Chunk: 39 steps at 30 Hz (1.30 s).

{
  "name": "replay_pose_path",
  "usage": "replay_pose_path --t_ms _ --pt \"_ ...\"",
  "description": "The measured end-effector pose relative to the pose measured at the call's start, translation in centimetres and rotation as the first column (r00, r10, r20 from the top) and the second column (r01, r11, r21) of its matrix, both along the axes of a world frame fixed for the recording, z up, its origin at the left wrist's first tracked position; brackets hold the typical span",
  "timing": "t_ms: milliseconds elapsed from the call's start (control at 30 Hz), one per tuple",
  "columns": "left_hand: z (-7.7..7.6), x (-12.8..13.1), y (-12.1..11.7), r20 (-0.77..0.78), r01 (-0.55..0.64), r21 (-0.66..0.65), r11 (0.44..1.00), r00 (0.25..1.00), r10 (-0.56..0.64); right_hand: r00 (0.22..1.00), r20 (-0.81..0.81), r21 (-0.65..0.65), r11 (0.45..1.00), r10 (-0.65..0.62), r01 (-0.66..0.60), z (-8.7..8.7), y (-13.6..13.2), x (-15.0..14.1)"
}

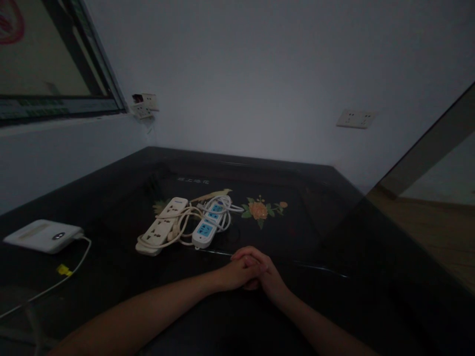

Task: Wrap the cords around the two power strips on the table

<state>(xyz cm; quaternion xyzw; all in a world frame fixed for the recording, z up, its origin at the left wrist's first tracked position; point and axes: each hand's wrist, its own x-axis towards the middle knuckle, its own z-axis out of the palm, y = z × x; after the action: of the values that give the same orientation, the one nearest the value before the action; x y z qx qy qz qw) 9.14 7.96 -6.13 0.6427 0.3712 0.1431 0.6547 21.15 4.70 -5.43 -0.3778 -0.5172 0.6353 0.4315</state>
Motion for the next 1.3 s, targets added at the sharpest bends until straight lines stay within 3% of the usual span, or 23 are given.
replay_pose_path --t_ms 233,400,867,1033,1300 --pt "-0.4 0.1 0.0 0.014 0.002 -0.022 1.000 1.000 -0.002 0.999 0.034 -0.014 1.000 -0.007 0.008 0.1 0.1 0.0" --pt "-0.3 -0.1 0.0 -0.034 0.019 0.036 0.999 0.999 -0.018 0.998 0.052 0.084 0.996 -0.026 0.021 0.2 0.1 0.0" --pt "-0.1 -0.2 -0.1 -0.051 0.045 0.065 0.997 0.998 -0.042 0.998 0.055 0.130 0.991 -0.044 0.037 0.7 -0.2 -0.2" --pt "0.1 -0.2 -0.2 -0.063 0.068 0.086 0.994 0.996 -0.062 0.999 0.035 0.050 0.998 -0.032 0.030 0.6 -0.5 -0.3" --pt "0.8 -0.3 -0.4 -0.097 0.067 0.122 0.990 0.994 -0.056 0.999 0.031 0.063 0.997 -0.044 0.042 0.6 -0.6 -0.3"
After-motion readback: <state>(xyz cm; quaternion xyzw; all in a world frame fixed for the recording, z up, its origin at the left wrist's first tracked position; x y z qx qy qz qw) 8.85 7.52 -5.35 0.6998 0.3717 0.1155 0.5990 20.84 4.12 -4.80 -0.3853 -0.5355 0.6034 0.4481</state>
